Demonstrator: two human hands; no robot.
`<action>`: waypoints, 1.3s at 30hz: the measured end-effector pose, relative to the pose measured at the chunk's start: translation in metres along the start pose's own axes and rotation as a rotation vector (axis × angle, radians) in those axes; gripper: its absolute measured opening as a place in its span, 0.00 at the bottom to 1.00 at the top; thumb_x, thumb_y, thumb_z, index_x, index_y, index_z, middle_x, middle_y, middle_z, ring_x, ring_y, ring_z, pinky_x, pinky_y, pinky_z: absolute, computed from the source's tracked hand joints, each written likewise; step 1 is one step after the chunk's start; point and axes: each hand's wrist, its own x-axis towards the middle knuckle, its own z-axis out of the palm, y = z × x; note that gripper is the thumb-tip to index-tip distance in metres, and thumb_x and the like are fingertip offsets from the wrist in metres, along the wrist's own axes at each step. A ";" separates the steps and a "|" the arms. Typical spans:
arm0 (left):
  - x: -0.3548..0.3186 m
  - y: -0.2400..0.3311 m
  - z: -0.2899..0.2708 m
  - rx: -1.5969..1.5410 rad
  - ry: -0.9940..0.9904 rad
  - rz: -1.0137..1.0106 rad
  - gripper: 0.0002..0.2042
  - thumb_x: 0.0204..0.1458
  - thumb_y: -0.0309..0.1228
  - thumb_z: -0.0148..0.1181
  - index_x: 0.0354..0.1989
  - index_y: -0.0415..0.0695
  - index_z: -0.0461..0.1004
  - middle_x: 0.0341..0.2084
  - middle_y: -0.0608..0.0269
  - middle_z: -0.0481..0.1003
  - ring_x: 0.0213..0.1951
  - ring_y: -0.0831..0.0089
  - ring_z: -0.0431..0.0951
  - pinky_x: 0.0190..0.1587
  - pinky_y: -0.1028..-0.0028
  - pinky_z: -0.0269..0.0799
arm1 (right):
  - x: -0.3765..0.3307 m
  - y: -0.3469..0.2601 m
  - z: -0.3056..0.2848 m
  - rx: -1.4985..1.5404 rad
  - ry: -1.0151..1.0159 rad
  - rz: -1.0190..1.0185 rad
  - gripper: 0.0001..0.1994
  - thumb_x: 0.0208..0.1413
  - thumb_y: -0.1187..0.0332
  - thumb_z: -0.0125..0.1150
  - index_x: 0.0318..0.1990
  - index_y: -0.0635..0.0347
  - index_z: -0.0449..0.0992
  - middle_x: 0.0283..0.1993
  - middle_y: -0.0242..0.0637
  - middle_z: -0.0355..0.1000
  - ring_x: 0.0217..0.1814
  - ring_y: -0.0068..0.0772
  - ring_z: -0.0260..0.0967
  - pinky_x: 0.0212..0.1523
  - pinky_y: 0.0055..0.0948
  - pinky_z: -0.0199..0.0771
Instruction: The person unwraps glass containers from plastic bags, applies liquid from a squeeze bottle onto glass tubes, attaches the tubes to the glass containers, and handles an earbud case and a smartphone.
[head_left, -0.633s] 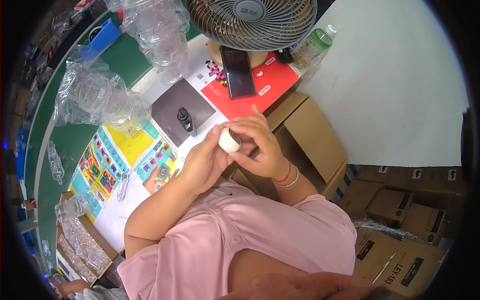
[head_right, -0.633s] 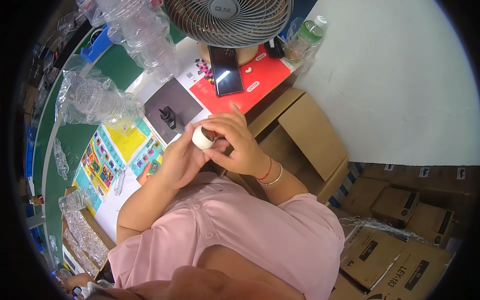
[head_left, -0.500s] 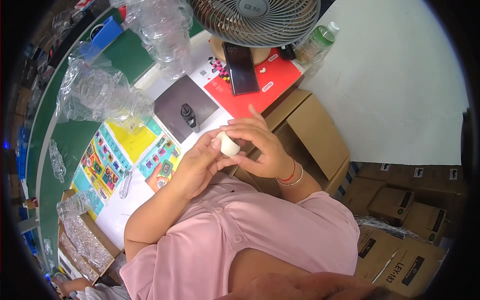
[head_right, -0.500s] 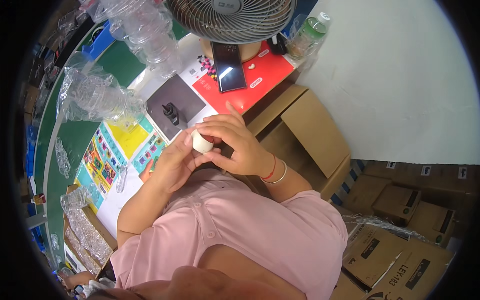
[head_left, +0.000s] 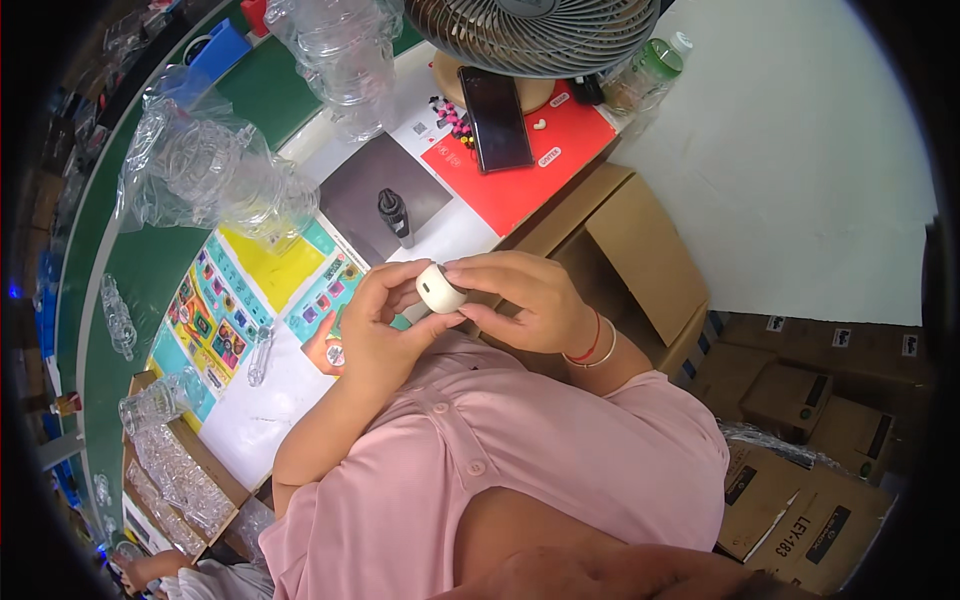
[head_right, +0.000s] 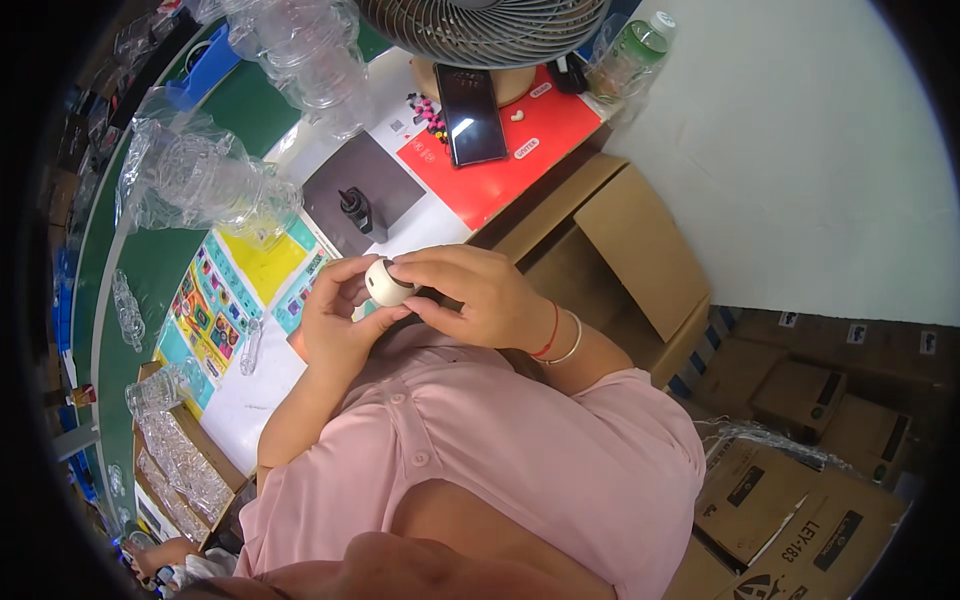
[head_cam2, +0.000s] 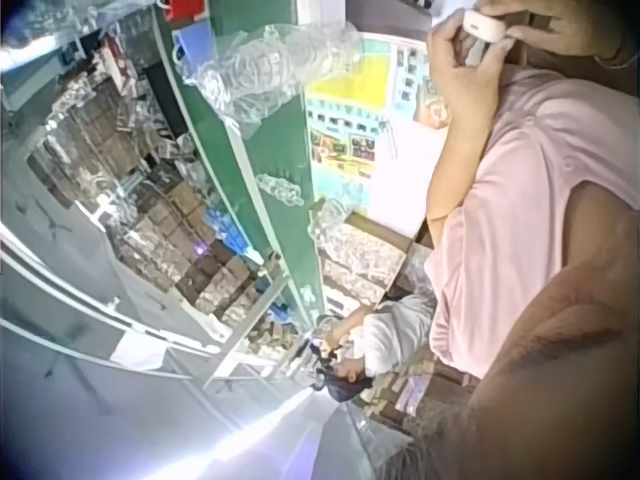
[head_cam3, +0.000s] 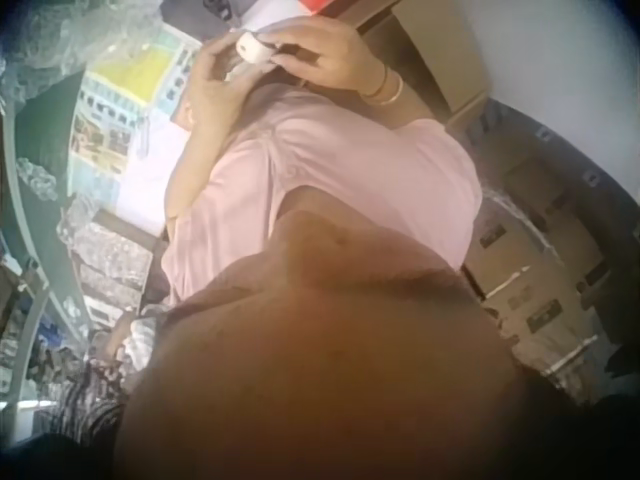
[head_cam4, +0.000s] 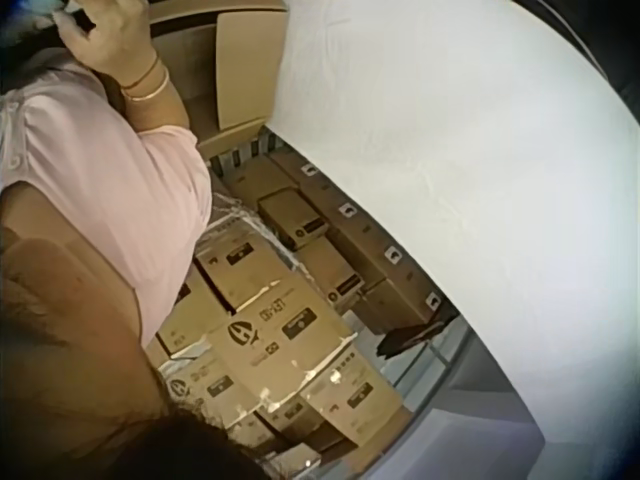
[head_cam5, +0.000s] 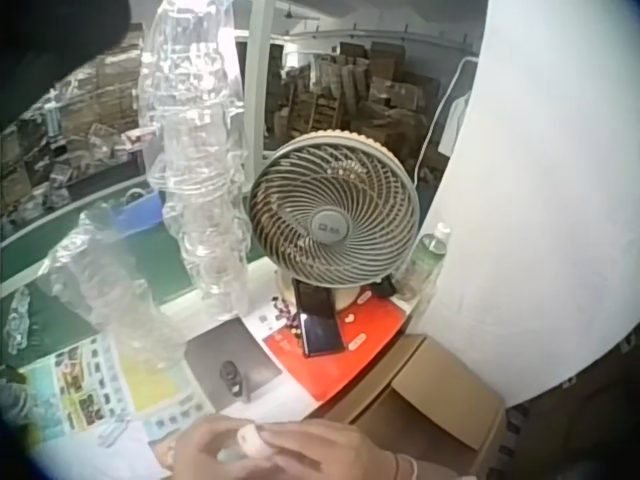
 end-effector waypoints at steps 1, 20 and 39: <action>0.000 -0.001 -0.001 -0.081 -0.010 -0.058 0.25 0.38 0.18 0.69 0.48 0.34 0.67 0.45 0.56 0.67 0.48 0.66 0.74 0.53 0.69 0.71 | 0.000 0.000 0.000 0.007 -0.021 0.008 0.18 0.42 0.77 0.64 0.44 0.63 0.75 0.42 0.42 0.75 0.38 0.37 0.75 0.35 0.26 0.76; 0.001 -0.004 -0.001 -0.530 -0.195 -0.299 0.35 0.50 0.15 0.54 0.66 0.39 0.45 0.51 0.58 0.60 0.53 0.71 0.68 0.53 0.76 0.64 | 0.015 0.139 -0.065 -0.367 0.260 0.397 0.12 0.51 0.72 0.59 0.44 0.62 0.73 0.41 0.42 0.70 0.42 0.39 0.69 0.44 0.31 0.71; -0.001 -0.003 0.005 -0.441 -0.058 -0.042 0.34 0.43 0.09 0.56 0.61 0.37 0.53 0.53 0.59 0.59 0.56 0.67 0.66 0.54 0.73 0.66 | 0.029 0.076 -0.059 0.084 0.279 0.062 0.06 0.43 0.79 0.65 0.30 0.62 0.74 0.37 0.37 0.69 0.33 0.27 0.69 0.33 0.24 0.71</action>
